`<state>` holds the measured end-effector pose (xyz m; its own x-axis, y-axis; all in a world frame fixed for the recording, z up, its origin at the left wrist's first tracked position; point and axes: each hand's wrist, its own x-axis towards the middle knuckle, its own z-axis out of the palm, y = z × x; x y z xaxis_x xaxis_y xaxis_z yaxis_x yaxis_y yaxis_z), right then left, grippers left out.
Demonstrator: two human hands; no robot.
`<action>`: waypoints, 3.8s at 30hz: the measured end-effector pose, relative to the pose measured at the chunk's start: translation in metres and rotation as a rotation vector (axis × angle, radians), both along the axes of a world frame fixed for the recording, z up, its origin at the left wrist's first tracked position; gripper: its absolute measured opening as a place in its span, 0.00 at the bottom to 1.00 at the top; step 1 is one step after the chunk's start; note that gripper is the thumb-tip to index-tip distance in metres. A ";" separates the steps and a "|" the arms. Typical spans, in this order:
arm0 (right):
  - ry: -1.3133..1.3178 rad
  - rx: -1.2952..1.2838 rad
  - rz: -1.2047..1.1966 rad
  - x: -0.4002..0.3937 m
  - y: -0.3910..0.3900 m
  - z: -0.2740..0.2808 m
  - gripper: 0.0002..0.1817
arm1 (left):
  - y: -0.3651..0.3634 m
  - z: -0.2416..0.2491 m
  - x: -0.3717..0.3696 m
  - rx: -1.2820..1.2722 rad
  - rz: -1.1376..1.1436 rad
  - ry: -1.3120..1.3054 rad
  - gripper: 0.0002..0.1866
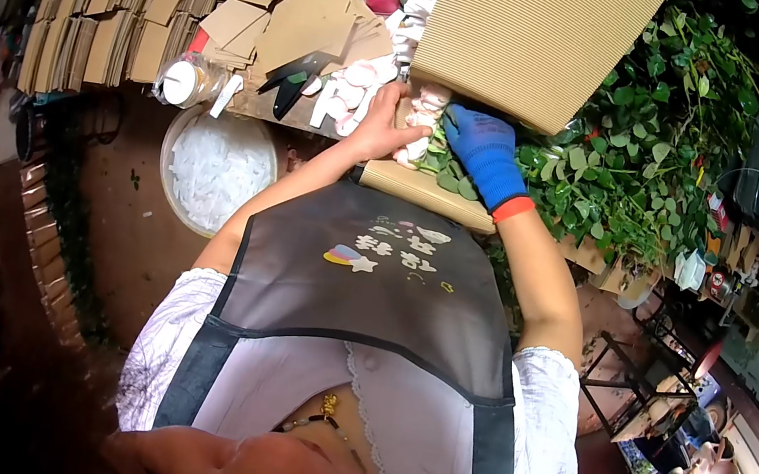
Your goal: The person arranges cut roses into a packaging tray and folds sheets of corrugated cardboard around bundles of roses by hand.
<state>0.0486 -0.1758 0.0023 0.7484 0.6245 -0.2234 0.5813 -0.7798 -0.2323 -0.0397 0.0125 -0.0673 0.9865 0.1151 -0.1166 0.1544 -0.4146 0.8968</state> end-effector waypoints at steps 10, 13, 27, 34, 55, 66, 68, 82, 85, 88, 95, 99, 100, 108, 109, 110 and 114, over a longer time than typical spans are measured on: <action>0.050 -0.140 0.094 -0.009 0.004 0.036 0.13 | -0.005 -0.015 0.023 -0.094 0.082 0.022 0.32; 0.117 0.374 -0.149 -0.017 0.004 0.055 0.15 | -0.007 -0.019 0.020 -0.029 0.107 -0.032 0.29; -0.237 -0.138 0.163 -0.012 0.019 0.013 0.14 | -0.007 -0.011 0.015 -0.070 0.108 -0.015 0.23; -0.099 0.197 0.153 -0.007 0.005 0.019 0.14 | -0.008 -0.028 0.017 -0.122 0.112 -0.024 0.24; 0.665 0.604 -0.170 -0.009 -0.076 0.070 0.29 | 0.015 -0.033 0.019 -0.023 -0.011 -0.135 0.24; 0.229 -0.132 0.231 -0.023 -0.049 0.030 0.32 | 0.002 0.065 0.027 0.623 -0.811 -0.520 0.44; 0.358 -0.059 0.271 -0.019 -0.049 0.055 0.29 | 0.003 0.056 0.029 0.680 -0.825 -0.526 0.45; 0.281 0.446 0.320 -0.052 0.036 0.079 0.21 | 0.001 0.019 0.031 0.817 -0.762 -0.625 0.37; -0.123 0.699 0.403 -0.025 0.124 0.060 0.22 | 0.000 0.042 0.029 0.715 -0.801 -0.464 0.34; -0.192 0.420 0.485 0.001 0.214 0.019 0.25 | -0.001 0.034 0.029 0.593 -0.814 -0.404 0.30; -0.233 0.028 0.499 0.009 0.270 -0.023 0.16 | -0.005 0.019 0.036 0.465 -0.797 -0.406 0.32; -0.311 0.218 0.475 0.014 0.253 0.017 0.13 | 0.000 0.036 0.032 0.436 -0.795 -0.415 0.35; -0.310 0.301 0.428 0.016 0.236 0.047 0.13 | -0.003 0.026 0.031 0.356 -0.792 -0.412 0.36; 0.634 0.593 -0.353 -0.026 0.011 0.076 0.12 | -0.003 0.006 0.032 0.323 -0.743 -0.400 0.34; 0.746 0.538 -0.444 -0.030 -0.014 0.051 0.11 | -0.002 0.023 0.030 0.405 -0.656 -0.388 0.33; 0.859 0.485 -0.536 -0.033 -0.021 0.050 0.12 | 0.000 0.025 0.030 0.419 -0.659 -0.502 0.30; 1.042 0.411 -0.629 -0.018 -0.025 0.045 0.15 | 0.009 0.049 0.028 0.310 -0.717 -0.436 0.29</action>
